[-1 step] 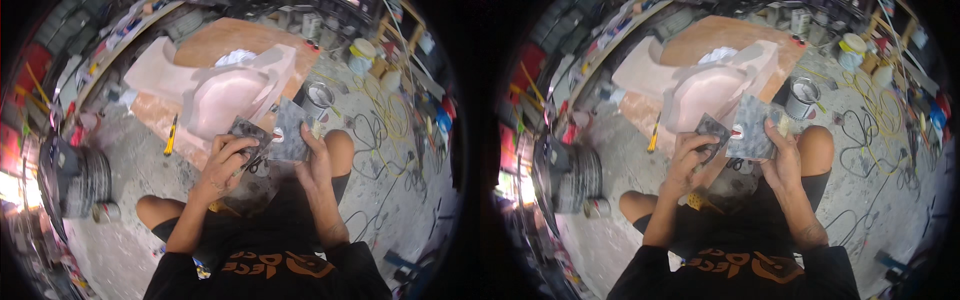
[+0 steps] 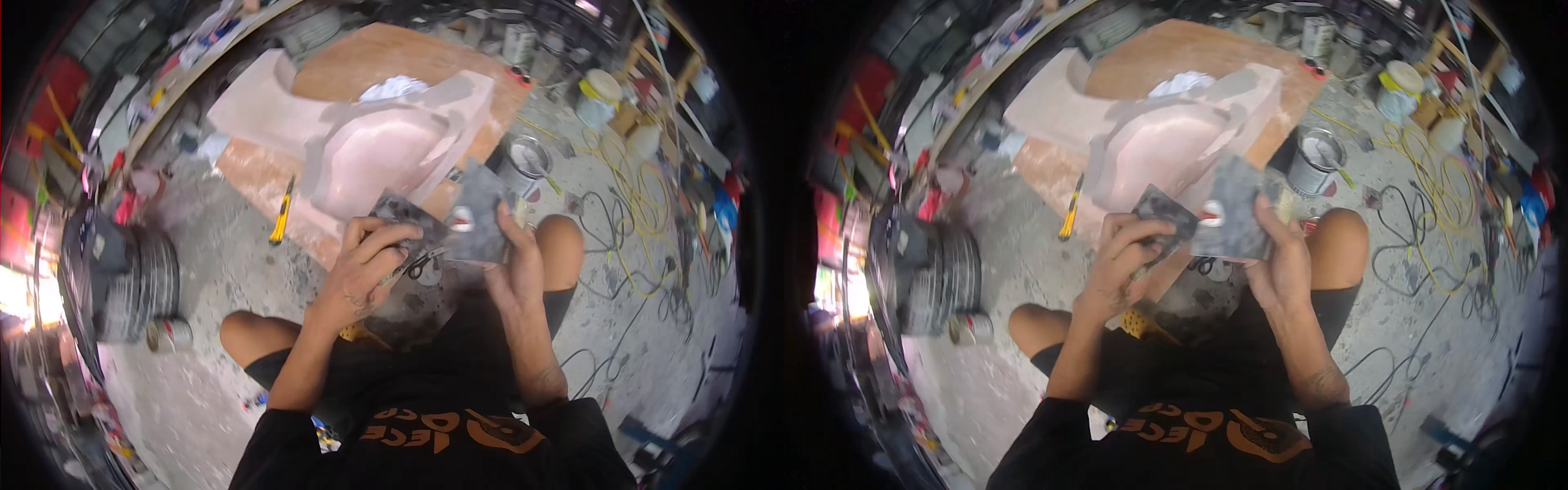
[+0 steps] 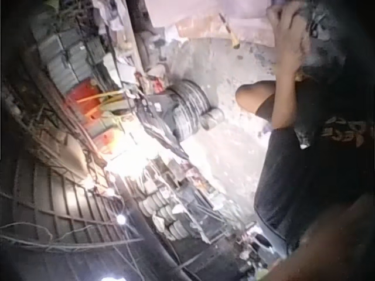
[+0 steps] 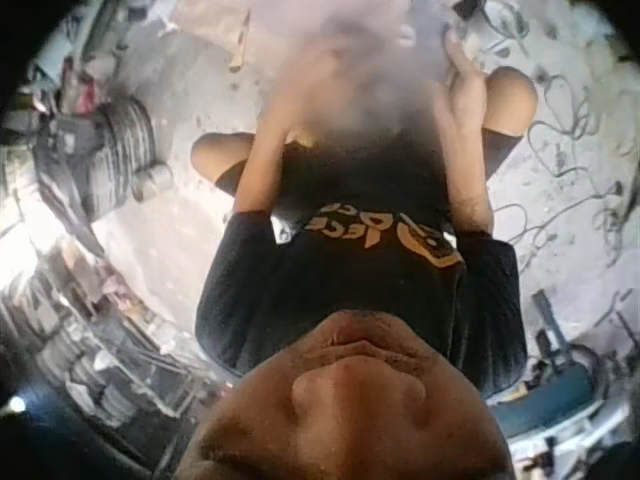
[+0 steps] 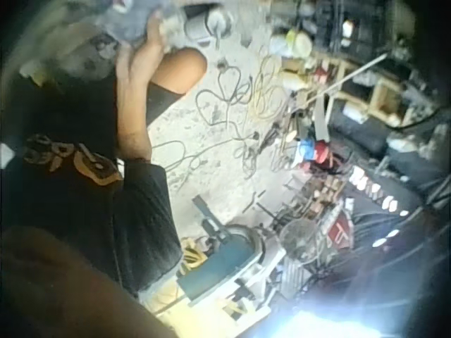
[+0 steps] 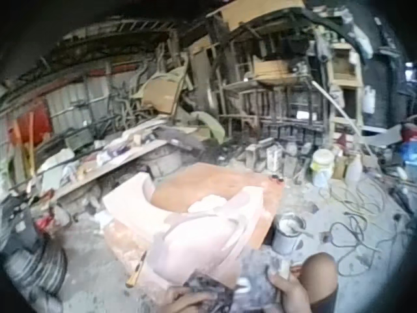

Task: The recorder is sanding a fiberglass or body part and applying white putty or filler using a spreader.

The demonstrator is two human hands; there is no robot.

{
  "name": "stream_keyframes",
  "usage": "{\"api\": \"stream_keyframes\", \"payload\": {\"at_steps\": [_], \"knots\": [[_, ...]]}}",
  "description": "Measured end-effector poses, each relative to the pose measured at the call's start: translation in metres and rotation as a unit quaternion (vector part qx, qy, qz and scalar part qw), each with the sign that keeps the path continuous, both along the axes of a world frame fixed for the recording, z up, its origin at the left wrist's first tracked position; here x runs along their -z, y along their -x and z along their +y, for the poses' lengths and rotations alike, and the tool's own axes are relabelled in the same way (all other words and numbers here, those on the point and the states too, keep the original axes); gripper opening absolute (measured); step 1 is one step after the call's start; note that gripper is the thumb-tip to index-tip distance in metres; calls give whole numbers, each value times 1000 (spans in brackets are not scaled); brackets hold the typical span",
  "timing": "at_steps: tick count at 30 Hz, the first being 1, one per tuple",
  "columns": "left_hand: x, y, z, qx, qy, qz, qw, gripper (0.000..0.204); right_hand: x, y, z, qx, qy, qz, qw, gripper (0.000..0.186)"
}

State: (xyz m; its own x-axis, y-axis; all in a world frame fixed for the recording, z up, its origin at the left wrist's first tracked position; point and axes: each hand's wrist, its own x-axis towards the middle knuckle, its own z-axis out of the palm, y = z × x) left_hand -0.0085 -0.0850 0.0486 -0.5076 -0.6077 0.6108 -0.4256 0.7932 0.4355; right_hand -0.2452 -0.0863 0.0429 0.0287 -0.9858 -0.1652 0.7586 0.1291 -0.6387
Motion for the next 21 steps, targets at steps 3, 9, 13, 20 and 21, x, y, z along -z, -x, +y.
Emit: {"api": "stream_keyframes", "payload": {"at_steps": [3, 9, 13, 20, 21], "knots": [[20, -33, 22, -42, -65, 26, 997, 29, -4, -11, -1, 36, -12, -50, 998, 30], [67, -109, 57, -342, -266, 454, 778, 28, 61, -17, -15, 7, -57, -8, 998, 35], [158, -164, 50, -282, -300, 636, 652, 23, 99, -14, -7, 2, -88, -38, 995, 35], [230, -189, 18, -256, -419, 701, 518, 20, 136, -16, -39, 101, -111, -90, 985, 35], [232, -177, 15, -244, -428, 694, 525, 23, 145, -14, -40, 100, -108, -83, 986, 33]]}}
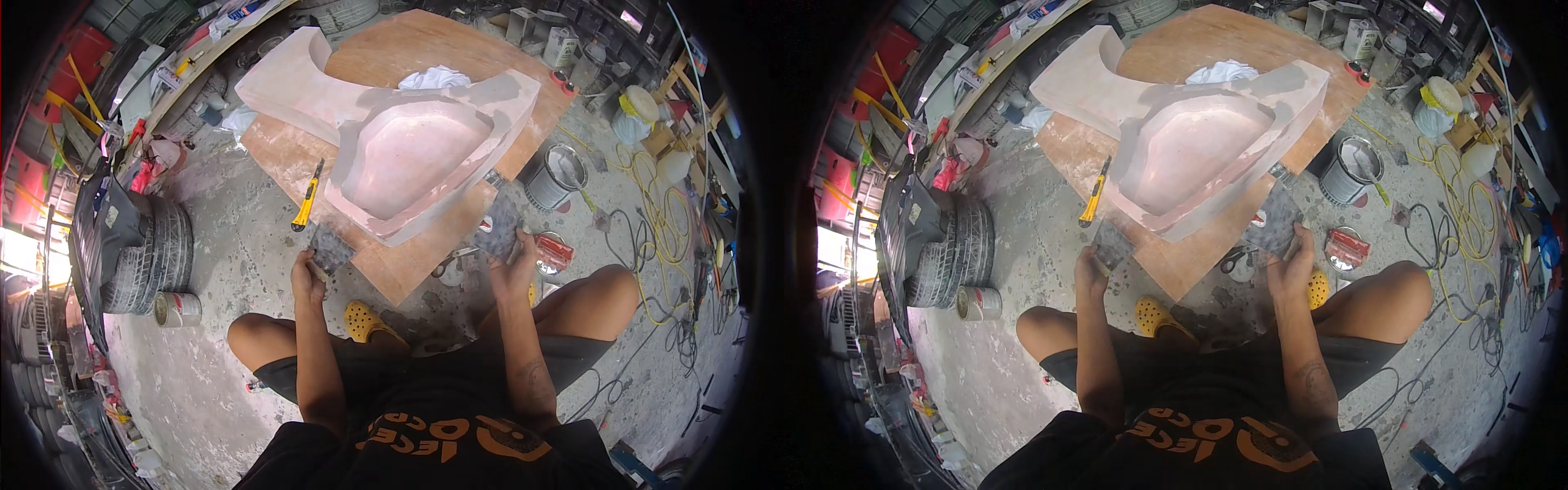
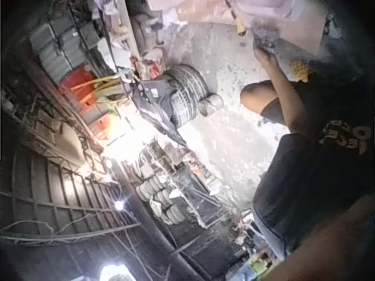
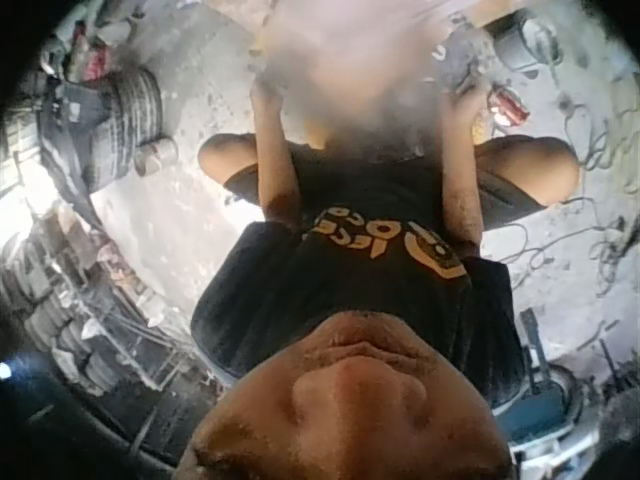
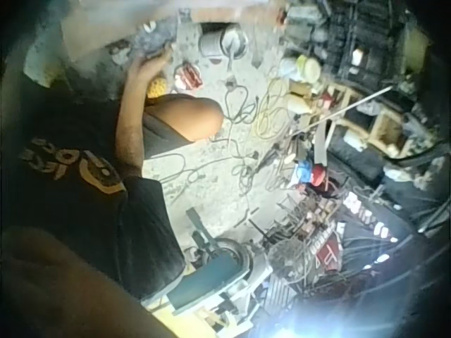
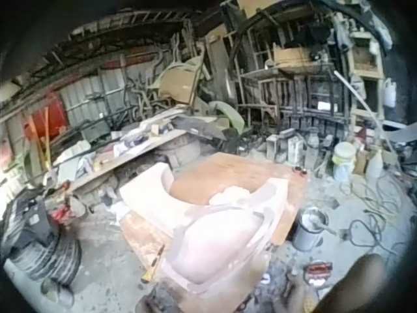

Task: The recorder is sanding a fiberglass or body part and applying white putty or filler using a spreader.

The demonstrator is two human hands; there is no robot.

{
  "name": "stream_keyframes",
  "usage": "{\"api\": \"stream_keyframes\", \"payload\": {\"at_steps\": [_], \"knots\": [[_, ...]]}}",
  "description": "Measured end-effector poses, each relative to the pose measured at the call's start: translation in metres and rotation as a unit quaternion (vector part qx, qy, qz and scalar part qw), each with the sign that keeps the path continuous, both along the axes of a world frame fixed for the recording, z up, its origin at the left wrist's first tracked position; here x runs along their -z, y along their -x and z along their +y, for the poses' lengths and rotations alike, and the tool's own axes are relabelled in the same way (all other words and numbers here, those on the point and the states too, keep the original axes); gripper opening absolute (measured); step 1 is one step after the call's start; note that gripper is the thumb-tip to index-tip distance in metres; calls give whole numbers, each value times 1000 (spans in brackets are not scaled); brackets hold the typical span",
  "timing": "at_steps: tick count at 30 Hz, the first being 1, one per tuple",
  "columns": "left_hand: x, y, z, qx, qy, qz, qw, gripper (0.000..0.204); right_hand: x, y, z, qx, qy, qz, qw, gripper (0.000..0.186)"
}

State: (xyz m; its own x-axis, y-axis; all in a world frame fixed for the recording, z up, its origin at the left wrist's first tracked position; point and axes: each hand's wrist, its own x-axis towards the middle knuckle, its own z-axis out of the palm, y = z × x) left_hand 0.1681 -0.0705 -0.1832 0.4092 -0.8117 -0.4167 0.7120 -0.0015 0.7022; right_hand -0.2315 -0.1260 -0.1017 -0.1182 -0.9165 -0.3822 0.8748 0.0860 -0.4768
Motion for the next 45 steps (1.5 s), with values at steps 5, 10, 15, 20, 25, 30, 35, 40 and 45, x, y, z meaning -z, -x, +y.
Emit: {"api": "stream_keyframes", "payload": {"at_steps": [5, 10, 15, 20, 25, 30, 35, 40, 45], "knots": [[-65, 45, 18, -42, 92, -9, 995, 32, 8, 0, 10, 7, -14, -17, 1000, 36], [-144, 66, 47, 100, 79, -250, 960, 40, -44, -10, 17, -78, -53, 113, 989, 38], [-213, 140, 35, 228, 123, -606, 752, 44, -67, 9, 18, -150, 36, 288, 945, 39], [-196, 173, 10, 286, 273, -678, 619, 54, -100, 10, 20, -211, 82, 436, 871, 36], [-188, 189, 9, 291, 277, -702, 588, 58, -116, 11, 29, -217, 80, 484, 844, 34], [-181, 199, 20, 295, 280, -719, 564, 53, -109, 20, 23, -253, 75, 575, 774, 34], [-179, 193, 33, 322, 298, -721, 536, 56, -118, 28, 14, -221, 70, 482, 845, 30], [-177, 183, 37, 315, 301, -550, 713, 46, -133, 35, 13, -179, 74, 322, 927, 32], [-179, 215, 34, 201, 386, -423, 795, 40, -136, 6, 42, -149, 59, 227, 961, 33]]}}
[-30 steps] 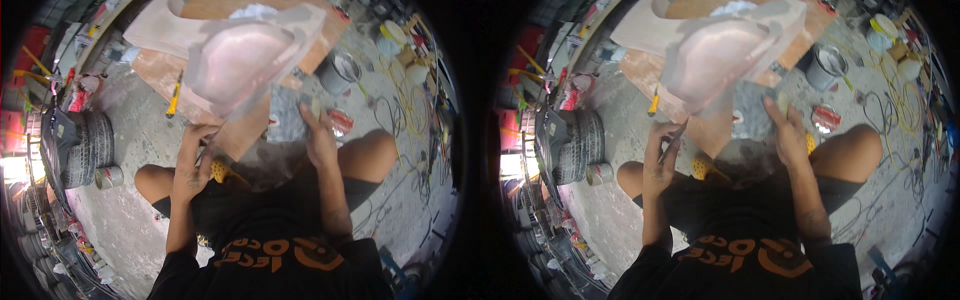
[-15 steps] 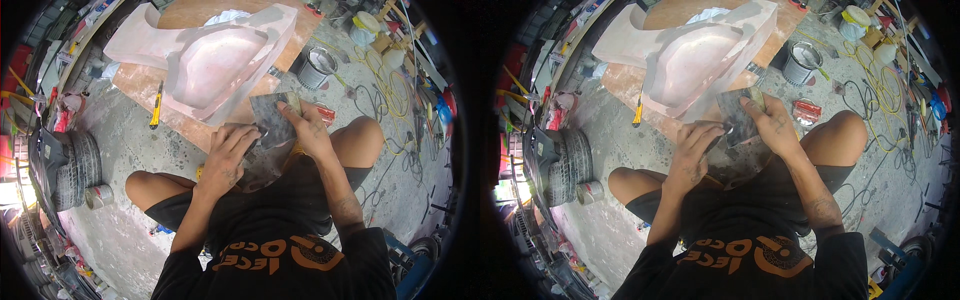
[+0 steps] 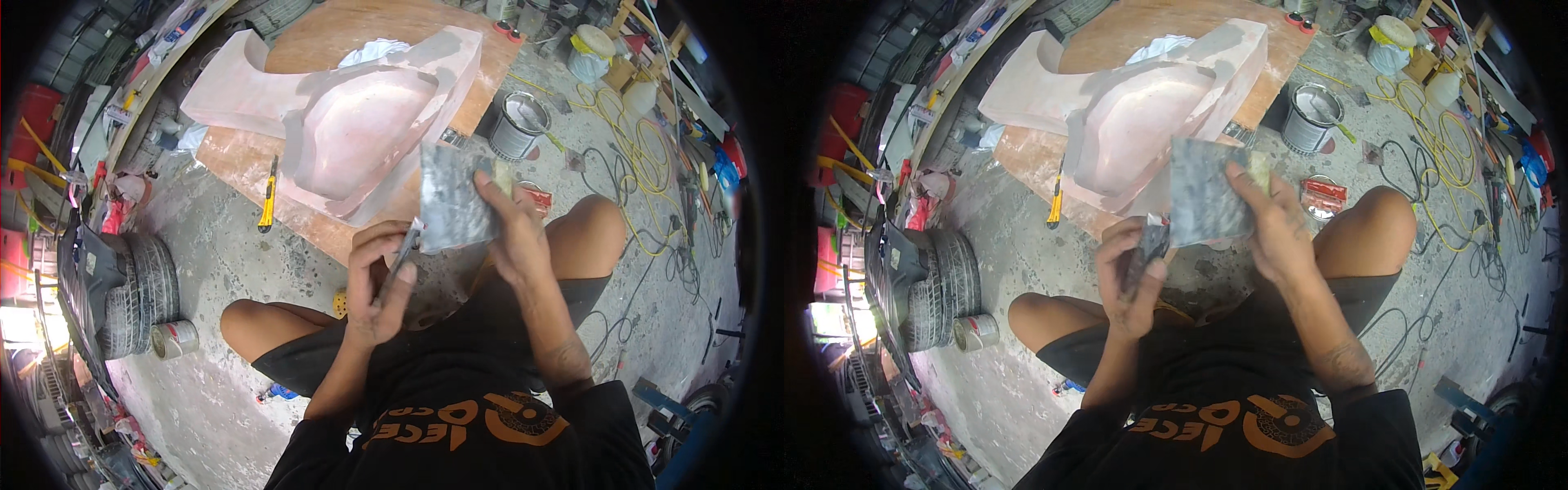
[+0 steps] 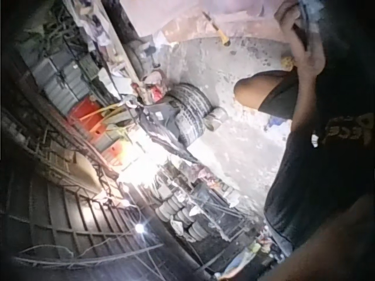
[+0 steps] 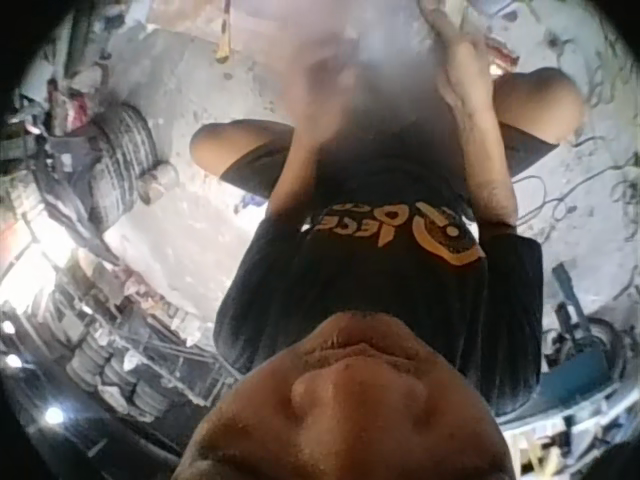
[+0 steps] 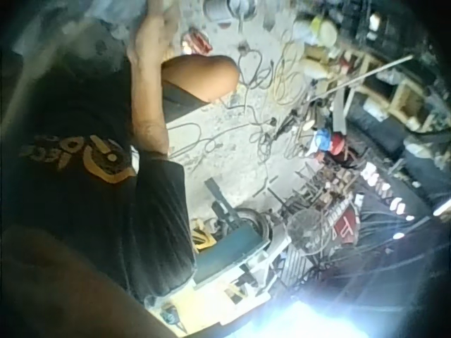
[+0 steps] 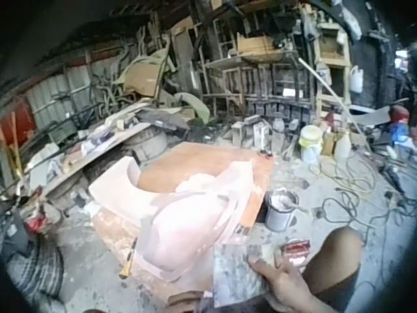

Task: The recorder is sanding a fiberglass or body part and applying white putty or filler using a spreader.

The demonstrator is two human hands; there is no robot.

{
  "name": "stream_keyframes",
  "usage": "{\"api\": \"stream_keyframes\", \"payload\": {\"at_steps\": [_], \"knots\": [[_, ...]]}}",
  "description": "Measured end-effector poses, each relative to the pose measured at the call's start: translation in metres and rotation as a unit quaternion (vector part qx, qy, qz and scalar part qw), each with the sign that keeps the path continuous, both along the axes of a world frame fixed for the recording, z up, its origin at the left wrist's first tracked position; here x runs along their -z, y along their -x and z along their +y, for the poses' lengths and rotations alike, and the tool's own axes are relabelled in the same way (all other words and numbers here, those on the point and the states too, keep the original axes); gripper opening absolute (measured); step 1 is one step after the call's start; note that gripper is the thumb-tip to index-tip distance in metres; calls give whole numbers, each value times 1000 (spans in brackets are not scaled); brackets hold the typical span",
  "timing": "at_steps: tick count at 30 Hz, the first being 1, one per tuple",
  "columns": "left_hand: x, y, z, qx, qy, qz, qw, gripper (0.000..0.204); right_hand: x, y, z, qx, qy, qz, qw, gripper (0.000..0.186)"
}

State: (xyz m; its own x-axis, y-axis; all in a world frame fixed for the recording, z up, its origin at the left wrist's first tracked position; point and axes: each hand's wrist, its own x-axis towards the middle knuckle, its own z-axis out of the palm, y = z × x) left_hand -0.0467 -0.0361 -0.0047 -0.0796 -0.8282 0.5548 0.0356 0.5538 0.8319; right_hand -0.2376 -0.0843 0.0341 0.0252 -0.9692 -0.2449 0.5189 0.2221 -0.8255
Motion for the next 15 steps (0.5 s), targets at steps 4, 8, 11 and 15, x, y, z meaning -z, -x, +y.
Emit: {"api": "stream_keyframes", "payload": {"at_steps": [4, 8, 11, 15], "knots": [[17, 0, 6, -10, 74, -63, 995, 47, 1, -16, 15, 32, -30, -84, 995, 35], [16, -7, 2, -16, 150, -202, 968, 54, 1, -5, 24, -33, -24, -95, 995, 31], [25, -19, -1, -34, 150, -269, 951, 55, -1, -1, 29, -20, -25, -107, 994, 30], [41, -50, 0, 30, 3, -330, 944, 62, 3, 16, 30, -12, -24, -11, 1000, 29]]}}
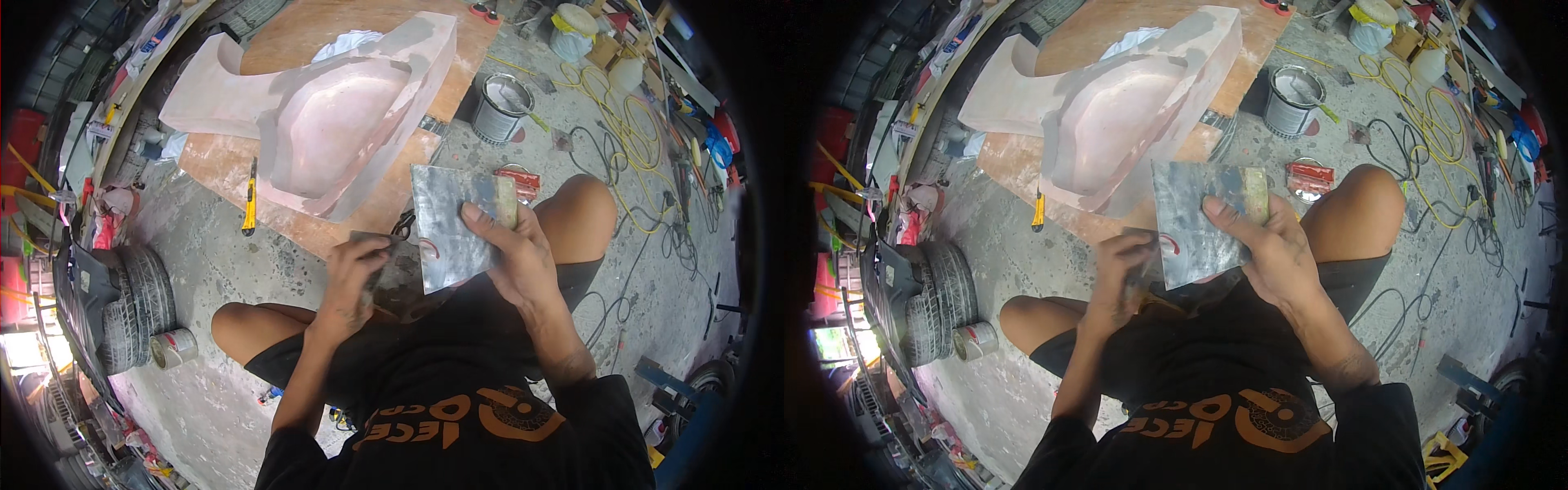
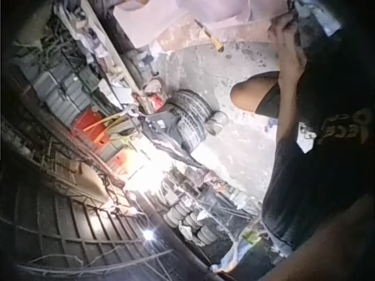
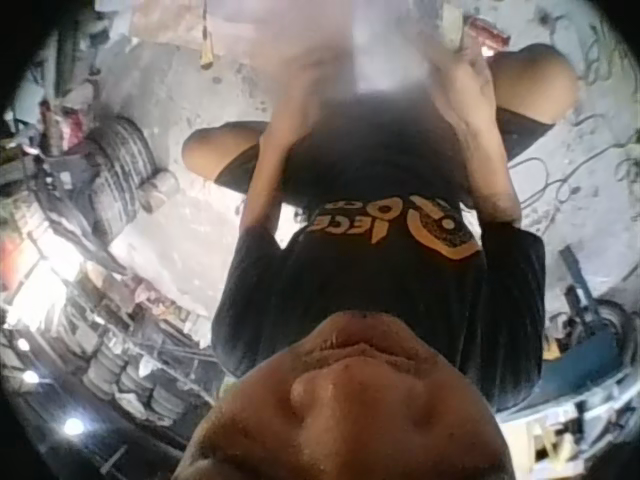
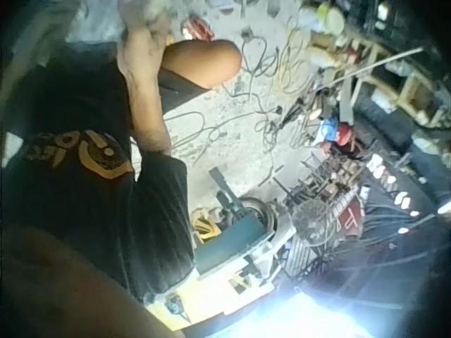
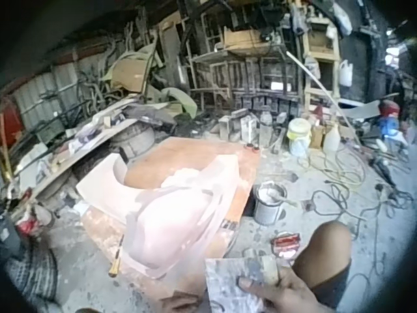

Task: The recorder is sanding a fiberglass or body part and applying white putty or filler using a spreader.

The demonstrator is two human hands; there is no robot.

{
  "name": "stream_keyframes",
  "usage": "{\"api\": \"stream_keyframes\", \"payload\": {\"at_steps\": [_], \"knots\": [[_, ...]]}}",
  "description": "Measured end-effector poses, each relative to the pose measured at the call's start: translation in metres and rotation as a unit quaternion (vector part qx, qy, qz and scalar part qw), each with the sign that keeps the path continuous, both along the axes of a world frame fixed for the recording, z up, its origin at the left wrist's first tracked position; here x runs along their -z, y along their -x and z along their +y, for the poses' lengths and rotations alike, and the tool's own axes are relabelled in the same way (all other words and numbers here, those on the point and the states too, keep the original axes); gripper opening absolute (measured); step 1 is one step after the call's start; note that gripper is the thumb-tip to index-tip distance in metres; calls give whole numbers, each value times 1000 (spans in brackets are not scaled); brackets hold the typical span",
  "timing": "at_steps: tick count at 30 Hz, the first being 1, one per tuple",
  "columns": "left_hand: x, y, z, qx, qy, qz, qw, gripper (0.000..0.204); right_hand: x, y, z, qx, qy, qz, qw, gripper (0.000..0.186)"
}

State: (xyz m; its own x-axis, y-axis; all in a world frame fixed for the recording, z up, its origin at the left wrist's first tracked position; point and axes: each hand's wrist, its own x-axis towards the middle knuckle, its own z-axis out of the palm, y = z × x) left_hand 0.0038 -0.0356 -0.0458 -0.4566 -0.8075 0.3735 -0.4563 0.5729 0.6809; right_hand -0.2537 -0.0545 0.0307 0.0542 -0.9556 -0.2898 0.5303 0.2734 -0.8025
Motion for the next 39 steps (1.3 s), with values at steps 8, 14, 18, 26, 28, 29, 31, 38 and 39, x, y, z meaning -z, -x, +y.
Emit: {"api": "stream_keyframes", "payload": {"at_steps": [8, 14, 18, 26, 28, 29, 31, 38, 39], "knots": [[-75, 29, 3, 99, 59, -191, 975, 54, 18, 10, -5, -4, -22, 55, 998, 29], [-52, 44, 4, 63, 60, -73, 994, 63, 14, 19, 2, -13, -27, 11, 999, 28], [-15, 18, -11, 42, 56, -91, 993, 66, 23, 30, 2, -3, -3, 50, 999, 27], [-45, 22, -6, 116, 38, -128, 984, 63, 27, 41, -3, 21, 5, 150, 988, 27], [-50, 15, -5, 94, -1, -94, 991, 65, 27, 45, -4, 24, -1, 72, 997, 28], [-46, 31, -4, 91, -1, -94, 991, 65, 24, 44, -4, 21, 0, 72, 997, 28], [-43, 63, 0, 82, 52, 4, 995, 67, 13, 31, 2, -1, -25, 51, 998, 29], [-41, 52, -8, 61, -5, -57, 996, 50, 24, 33, 9, 24, 9, 182, 983, 22], [-55, 57, -7, 113, 15, -90, 989, 50, 31, 34, 9, 21, 10, 182, 983, 22]]}}
